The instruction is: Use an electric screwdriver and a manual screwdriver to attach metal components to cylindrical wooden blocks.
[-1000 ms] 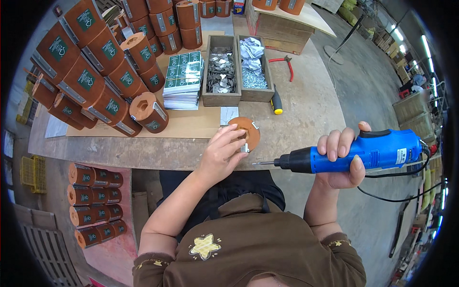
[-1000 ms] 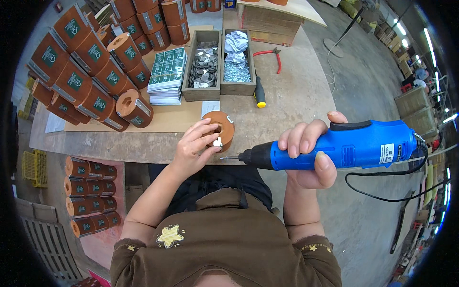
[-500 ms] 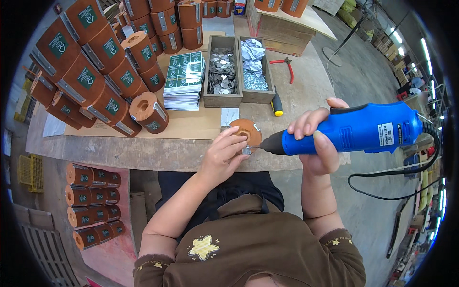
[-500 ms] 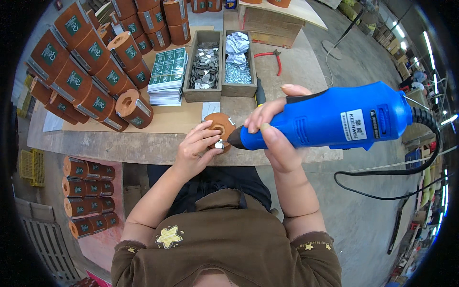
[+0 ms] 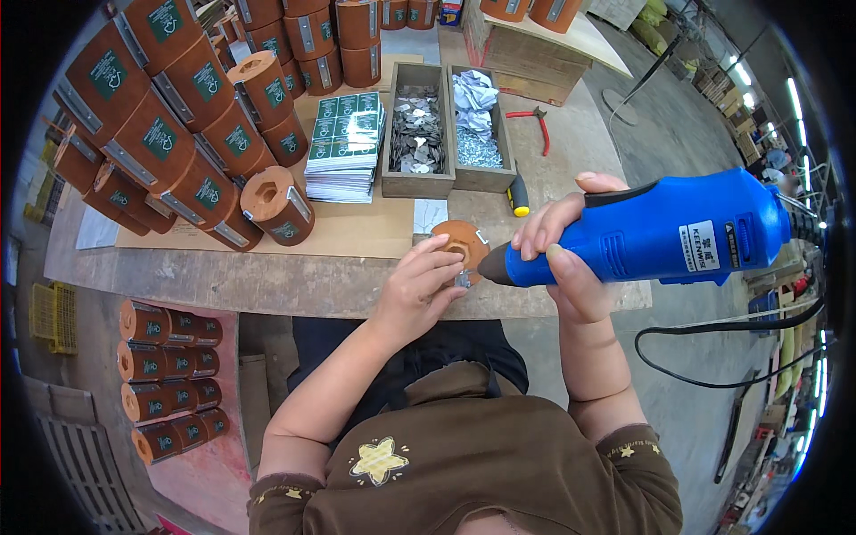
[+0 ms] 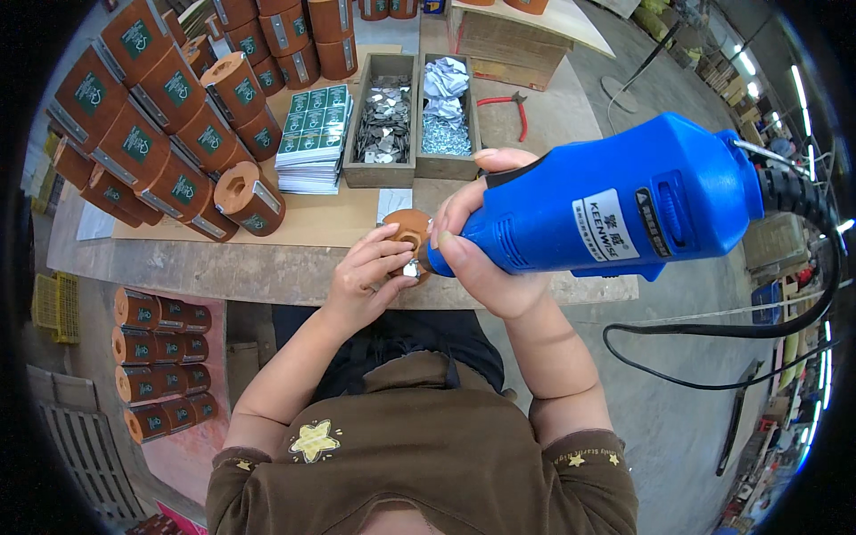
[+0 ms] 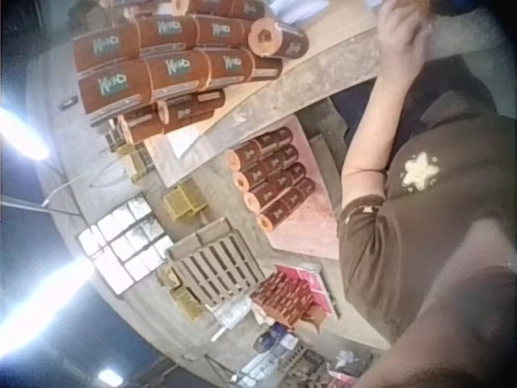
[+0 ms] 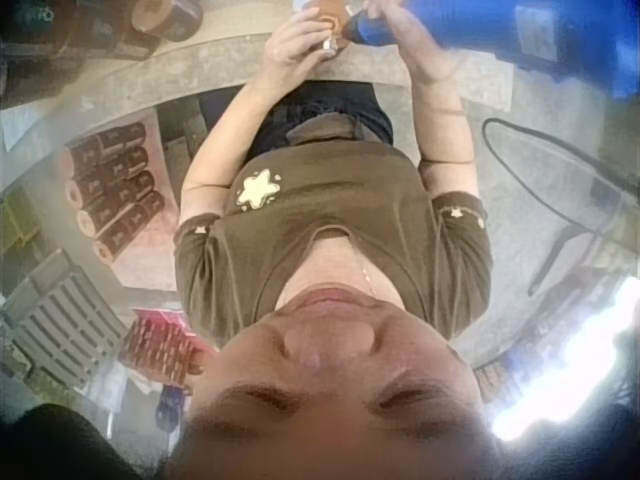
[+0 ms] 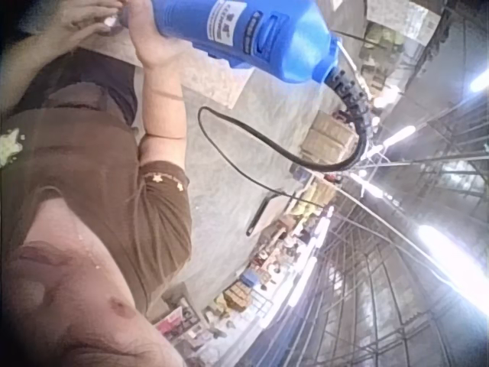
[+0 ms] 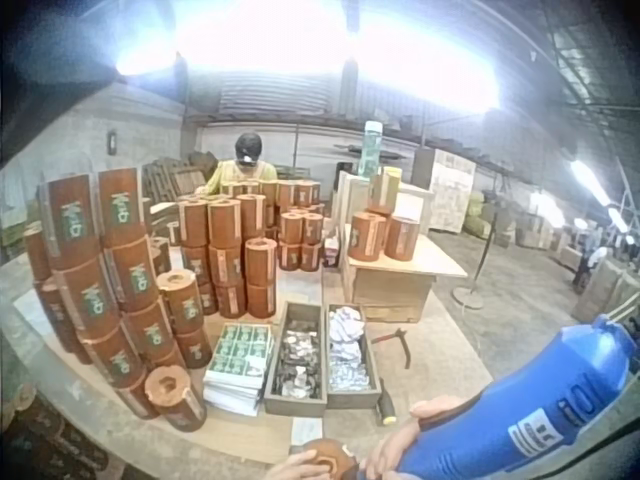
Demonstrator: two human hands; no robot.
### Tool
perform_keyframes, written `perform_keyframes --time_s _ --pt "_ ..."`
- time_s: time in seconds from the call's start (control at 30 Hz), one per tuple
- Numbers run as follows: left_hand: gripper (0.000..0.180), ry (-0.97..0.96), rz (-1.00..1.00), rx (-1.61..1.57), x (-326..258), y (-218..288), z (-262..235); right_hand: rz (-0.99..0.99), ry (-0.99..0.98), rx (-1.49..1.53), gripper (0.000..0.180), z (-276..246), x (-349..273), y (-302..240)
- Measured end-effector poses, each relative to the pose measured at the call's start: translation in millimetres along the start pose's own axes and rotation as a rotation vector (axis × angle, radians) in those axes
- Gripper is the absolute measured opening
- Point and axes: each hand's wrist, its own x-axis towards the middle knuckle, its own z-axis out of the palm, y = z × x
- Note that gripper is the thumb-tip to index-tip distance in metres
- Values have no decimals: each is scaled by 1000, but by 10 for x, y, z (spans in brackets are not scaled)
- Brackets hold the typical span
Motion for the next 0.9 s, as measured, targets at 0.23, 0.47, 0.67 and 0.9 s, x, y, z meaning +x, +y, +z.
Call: perform_keyframes --time_s 0.23,0.47,0.67,0.9 --pt "31 8 -31 -2 0 10 -12 6 -148 -18 55 12 99 62" --pt "27 31 -17 -29 -12 -16 6 72 -159 -145 51 67 142 98" --pt "28 33 -11 -19 -19 -25 6 54 -178 -140 48 94 136 59" --pt "26 16 -13 -21 -11 -29 1 19 -221 -236 50 50 108 56"
